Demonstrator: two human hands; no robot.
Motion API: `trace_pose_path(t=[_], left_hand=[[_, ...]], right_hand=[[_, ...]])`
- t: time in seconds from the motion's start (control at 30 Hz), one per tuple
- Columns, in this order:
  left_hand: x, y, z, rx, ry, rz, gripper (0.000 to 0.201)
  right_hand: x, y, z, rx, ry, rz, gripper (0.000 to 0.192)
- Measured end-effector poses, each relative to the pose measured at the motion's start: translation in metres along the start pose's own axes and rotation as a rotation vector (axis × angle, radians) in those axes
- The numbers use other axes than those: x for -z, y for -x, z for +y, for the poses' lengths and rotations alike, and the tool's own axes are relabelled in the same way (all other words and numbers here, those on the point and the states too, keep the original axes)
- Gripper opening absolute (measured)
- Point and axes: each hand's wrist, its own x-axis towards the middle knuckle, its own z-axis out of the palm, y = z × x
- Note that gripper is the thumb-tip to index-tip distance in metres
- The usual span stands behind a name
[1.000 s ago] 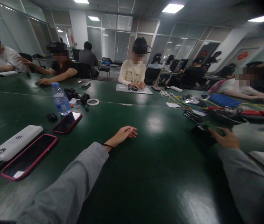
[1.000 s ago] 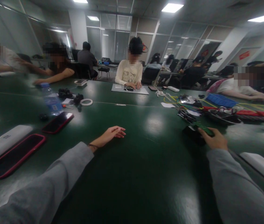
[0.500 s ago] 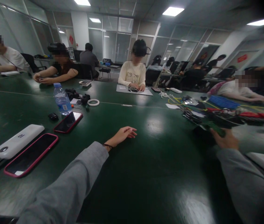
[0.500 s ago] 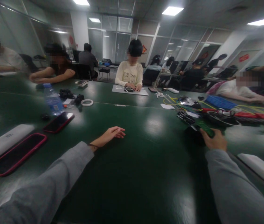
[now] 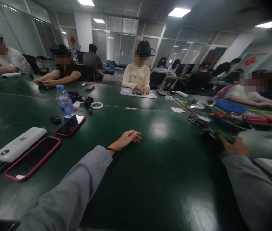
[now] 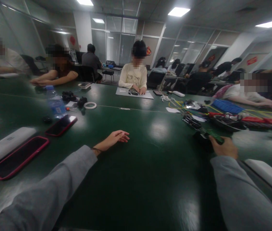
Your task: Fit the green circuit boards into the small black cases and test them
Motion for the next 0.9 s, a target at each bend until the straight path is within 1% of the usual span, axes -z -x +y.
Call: trace_pose_path(t=[0.07,0.13,0.2,0.33,0.47,0.57,0.63,0.73,0.83,0.9], left_hand=[[0.001,-0.001,-0.002,-0.014,0.002,-0.006,0.037],[0.002,-0.001,-0.005,-0.027,0.000,-0.017,0.037],[0.003,-0.001,-0.006,-0.032,-0.007,-0.022,0.038],[0.003,-0.002,-0.005,-0.023,-0.019,-0.022,0.038],[0.002,-0.003,-0.005,-0.011,-0.014,-0.024,0.038],[0.001,-0.003,-0.004,-0.011,-0.009,-0.025,0.038],[0.001,-0.002,-0.003,-0.007,-0.011,-0.029,0.037],[0.001,-0.001,-0.002,-0.010,-0.017,-0.036,0.037],[0.002,-0.002,-0.005,-0.020,-0.026,-0.035,0.037],[0.003,-0.003,-0.007,-0.025,-0.027,-0.038,0.037]], right_hand=[[-0.001,0.003,-0.006,-0.058,-0.003,0.021,0.075],[-0.004,0.004,-0.010,-0.068,-0.020,0.074,0.074],[-0.008,0.002,-0.012,-0.073,-0.041,0.090,0.073],[-0.012,-0.007,-0.007,-0.079,-0.054,0.044,0.073],[-0.017,-0.017,0.001,-0.079,-0.058,0.034,0.069],[-0.020,-0.023,0.005,-0.038,-0.084,-0.002,0.066],[-0.022,-0.025,0.006,0.002,-0.112,0.010,0.068],[-0.020,-0.023,0.003,0.000,-0.103,0.033,0.072],[-0.015,-0.016,-0.006,-0.053,-0.045,-0.017,0.070],[-0.013,-0.011,-0.013,-0.076,-0.046,-0.014,0.070]])
